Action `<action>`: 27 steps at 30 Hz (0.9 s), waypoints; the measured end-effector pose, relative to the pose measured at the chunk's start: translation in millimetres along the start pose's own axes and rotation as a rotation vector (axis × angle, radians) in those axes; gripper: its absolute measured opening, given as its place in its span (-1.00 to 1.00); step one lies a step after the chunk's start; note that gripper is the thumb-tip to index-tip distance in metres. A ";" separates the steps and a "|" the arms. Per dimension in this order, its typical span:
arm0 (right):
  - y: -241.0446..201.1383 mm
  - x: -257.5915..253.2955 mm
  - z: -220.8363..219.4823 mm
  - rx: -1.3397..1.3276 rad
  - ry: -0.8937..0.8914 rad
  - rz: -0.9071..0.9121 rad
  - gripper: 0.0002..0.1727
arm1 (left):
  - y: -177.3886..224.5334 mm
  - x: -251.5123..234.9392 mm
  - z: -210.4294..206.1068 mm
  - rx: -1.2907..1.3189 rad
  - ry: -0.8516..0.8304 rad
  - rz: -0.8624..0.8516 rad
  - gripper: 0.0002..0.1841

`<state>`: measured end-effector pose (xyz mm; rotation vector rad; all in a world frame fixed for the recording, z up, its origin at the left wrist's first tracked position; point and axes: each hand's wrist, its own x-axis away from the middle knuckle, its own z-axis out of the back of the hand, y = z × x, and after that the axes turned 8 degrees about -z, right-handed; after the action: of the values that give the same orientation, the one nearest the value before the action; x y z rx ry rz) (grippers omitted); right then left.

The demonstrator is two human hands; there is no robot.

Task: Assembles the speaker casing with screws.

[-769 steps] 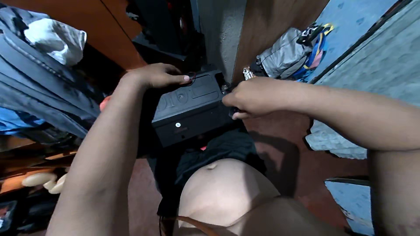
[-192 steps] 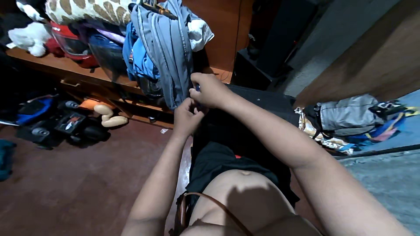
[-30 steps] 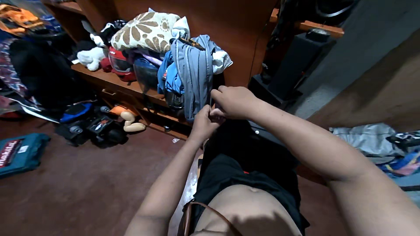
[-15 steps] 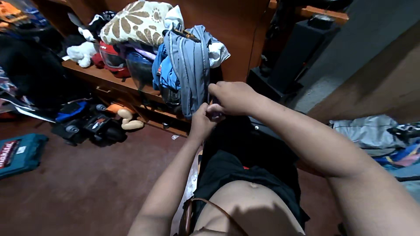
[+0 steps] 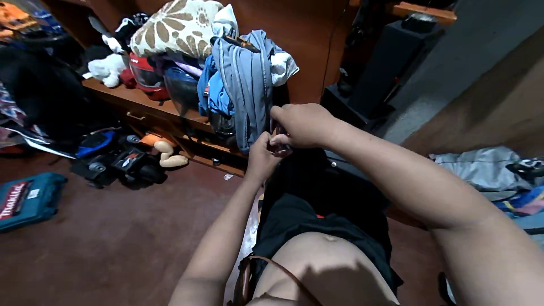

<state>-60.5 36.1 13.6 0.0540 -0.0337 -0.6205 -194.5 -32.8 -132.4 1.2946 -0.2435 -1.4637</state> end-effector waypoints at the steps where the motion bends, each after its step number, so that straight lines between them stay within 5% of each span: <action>1: -2.7 0.1 -2.1 0.015 -0.004 -0.034 -0.51 | 2.6 0.8 -3.9 -0.043 0.030 0.015 -0.59; 4: 1.7 -2.5 -10.3 -0.029 -0.003 0.062 -0.70 | 3.9 3.2 -6.6 -0.105 0.007 -0.014 -0.64; 8: 17.4 -6.2 -15.1 -0.103 0.020 0.302 -0.81 | 8.2 6.3 15.0 0.142 -0.295 0.054 -0.55; 11: 17.8 -7.0 -18.9 -0.101 0.030 0.424 -0.82 | 6.5 8.6 16.5 0.166 -0.235 0.031 -0.75; 15: 0.3 -0.3 -12.9 -0.081 0.008 0.136 -0.45 | -0.1 11.4 0.6 -0.014 -0.039 -0.006 -0.68; 18: -5.4 0.4 -14.4 -0.045 0.049 -0.055 -0.50 | 3.7 9.2 -13.0 -0.075 0.061 0.022 -0.56; 27: 13.5 -3.7 -19.3 -0.117 0.026 0.330 -0.78 | 13.9 4.5 26.3 0.127 -0.278 0.030 -0.71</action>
<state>-54.8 50.0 -4.9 -0.0563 0.0184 -0.2905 -206.4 -54.1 -114.8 1.1788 -0.5444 -1.6227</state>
